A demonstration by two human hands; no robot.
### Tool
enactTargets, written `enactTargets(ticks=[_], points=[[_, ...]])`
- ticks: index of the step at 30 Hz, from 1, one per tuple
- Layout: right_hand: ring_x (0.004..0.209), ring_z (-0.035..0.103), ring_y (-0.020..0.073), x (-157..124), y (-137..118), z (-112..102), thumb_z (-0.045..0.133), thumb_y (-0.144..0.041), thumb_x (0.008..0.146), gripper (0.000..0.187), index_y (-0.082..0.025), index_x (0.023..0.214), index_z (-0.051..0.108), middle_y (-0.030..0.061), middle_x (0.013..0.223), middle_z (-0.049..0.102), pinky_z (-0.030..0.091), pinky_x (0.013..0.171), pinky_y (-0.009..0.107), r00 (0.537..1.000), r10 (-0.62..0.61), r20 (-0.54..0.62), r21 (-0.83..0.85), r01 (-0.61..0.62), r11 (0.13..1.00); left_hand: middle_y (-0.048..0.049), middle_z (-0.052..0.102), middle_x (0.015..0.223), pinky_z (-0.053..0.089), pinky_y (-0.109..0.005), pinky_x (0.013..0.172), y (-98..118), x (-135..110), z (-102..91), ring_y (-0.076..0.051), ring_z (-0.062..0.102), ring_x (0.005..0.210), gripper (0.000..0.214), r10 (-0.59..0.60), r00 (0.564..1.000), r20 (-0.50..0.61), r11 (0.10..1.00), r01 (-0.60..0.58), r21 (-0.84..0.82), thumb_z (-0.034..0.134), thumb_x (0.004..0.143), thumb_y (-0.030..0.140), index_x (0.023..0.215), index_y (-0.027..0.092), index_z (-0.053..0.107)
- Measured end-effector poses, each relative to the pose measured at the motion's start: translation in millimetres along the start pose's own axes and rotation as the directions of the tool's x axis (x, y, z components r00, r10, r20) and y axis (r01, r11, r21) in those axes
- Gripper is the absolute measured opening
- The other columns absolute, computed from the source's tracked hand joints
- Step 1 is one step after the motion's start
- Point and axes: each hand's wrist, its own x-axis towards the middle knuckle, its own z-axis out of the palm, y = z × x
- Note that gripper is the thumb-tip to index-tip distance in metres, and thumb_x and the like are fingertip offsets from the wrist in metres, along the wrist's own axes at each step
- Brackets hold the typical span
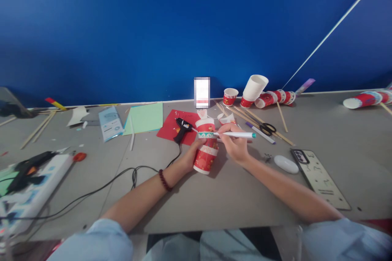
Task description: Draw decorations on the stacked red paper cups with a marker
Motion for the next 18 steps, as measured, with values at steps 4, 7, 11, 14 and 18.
enactTargets(ticks=[4, 7, 11, 14, 18], points=[[0.058, 0.057, 0.0151, -1.0, 1.7, -0.4, 0.056, -0.017, 0.078, 0.009, -0.022, 0.071, 0.060, -0.0016, 0.063, 0.061, 0.044, 0.060, 0.030, 1.000, -0.014, -0.003, 0.023, 0.014, 1.000, -0.0135, 0.074, 0.083, 0.054, -0.029, 0.065, -0.1, 0.3, -0.9, -0.022, 0.070, 0.069, 0.035, 0.005, 1.000, 0.011, 1.000, -0.006, 0.006, 0.068, 0.076, 0.034, 0.098, 0.006, 0.068], [0.060, 0.058, 0.0154, -1.4, 1.2, -0.1, 0.057, -0.018, 0.078, 0.008, -0.022, 0.072, 0.060, -0.0016, 0.063, 0.061, 0.045, 0.060, 0.029, 1.000, -0.007, 0.008, 0.052, 0.007, 0.999, -0.0129, 0.074, 0.081, 0.054, -0.029, 0.064, -0.8, 0.9, -1.4, -0.021, 0.070, 0.068, 0.037, 0.007, 1.000, 0.006, 1.000, -0.008, 0.007, 0.069, 0.075, 0.035, 0.098, 0.006, 0.067], [0.057, 0.057, 0.0148, -0.7, -2.4, 0.5, 0.055, -0.018, 0.077, 0.008, -0.022, 0.072, 0.059, -0.0023, 0.060, 0.060, 0.044, 0.055, 0.028, 1.000, 0.012, 0.017, 0.056, -0.013, 0.998, -0.0123, 0.074, 0.081, 0.054, -0.029, 0.064, -2.2, 1.8, -2.6, -0.021, 0.070, 0.068, 0.035, 0.014, 1.000, 0.021, 1.000, -0.014, 0.009, 0.068, 0.076, 0.035, 0.097, 0.007, 0.067], [0.055, 0.056, 0.0143, -0.2, -3.6, 0.5, 0.055, -0.018, 0.077, 0.007, -0.023, 0.072, 0.059, -0.0018, 0.061, 0.061, 0.043, 0.054, 0.027, 1.000, 0.005, 0.021, 0.050, -0.006, 0.999, -0.0127, 0.074, 0.082, 0.054, -0.028, 0.064, -2.4, 2.1, -3.1, -0.021, 0.070, 0.068, 0.034, 0.010, 1.000, 0.024, 1.000, -0.011, 0.010, 0.067, 0.077, 0.035, 0.097, 0.006, 0.067], [0.057, 0.056, 0.0145, -0.6, -2.4, 0.2, 0.055, -0.019, 0.078, 0.008, -0.022, 0.072, 0.059, -0.0006, 0.063, 0.062, 0.043, 0.054, 0.028, 1.000, -0.008, 0.029, 0.024, 0.007, 1.000, -0.0129, 0.074, 0.082, 0.054, -0.028, 0.064, -1.5, 1.3, -2.0, -0.021, 0.069, 0.068, 0.033, 0.010, 1.000, 0.017, 1.000, -0.011, 0.011, 0.067, 0.077, 0.034, 0.095, 0.007, 0.068]])
